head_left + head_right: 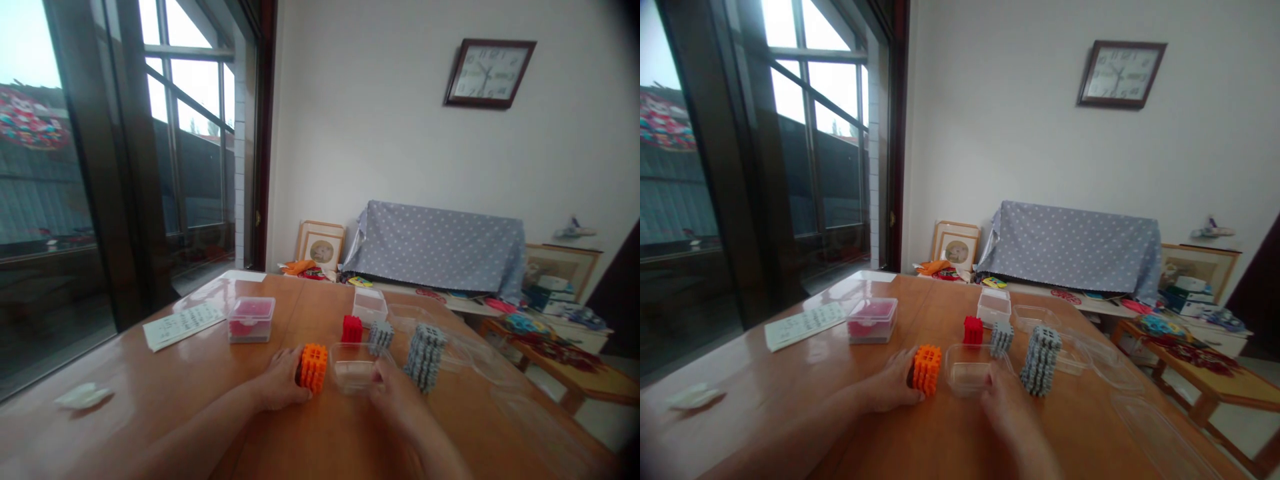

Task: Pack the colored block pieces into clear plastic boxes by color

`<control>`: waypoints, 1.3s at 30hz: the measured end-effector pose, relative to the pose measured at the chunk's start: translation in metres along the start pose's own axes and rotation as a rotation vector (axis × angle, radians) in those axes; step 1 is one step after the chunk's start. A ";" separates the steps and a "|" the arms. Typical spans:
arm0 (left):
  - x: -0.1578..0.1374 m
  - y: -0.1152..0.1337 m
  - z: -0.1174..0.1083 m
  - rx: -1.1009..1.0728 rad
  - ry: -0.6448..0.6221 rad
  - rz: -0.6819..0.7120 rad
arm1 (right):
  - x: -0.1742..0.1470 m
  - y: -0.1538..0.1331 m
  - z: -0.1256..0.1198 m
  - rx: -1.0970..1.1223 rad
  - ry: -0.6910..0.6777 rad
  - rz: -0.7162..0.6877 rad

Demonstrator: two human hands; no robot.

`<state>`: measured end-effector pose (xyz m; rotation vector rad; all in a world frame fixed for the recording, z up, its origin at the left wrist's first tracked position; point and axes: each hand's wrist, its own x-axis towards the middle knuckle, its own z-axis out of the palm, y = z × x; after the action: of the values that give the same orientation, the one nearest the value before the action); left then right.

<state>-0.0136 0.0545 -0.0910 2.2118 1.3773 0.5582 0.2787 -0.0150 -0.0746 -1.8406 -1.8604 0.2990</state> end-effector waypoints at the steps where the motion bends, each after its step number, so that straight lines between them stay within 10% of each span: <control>1: -0.005 0.002 0.000 0.017 -0.003 0.004 | 0.002 -0.001 0.001 -0.005 0.007 -0.001; 15: -0.042 0.018 -0.002 0.054 0.012 0.055 | 0.000 -0.037 0.016 0.087 0.092 -0.125; 39: -0.037 0.010 -0.018 0.118 0.026 -0.015 | -0.010 0.007 -0.011 0.192 -0.107 -0.135</control>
<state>-0.0318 0.0205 -0.0738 2.2925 1.4735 0.5146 0.2897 -0.0270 -0.0706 -1.5911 -1.9430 0.5173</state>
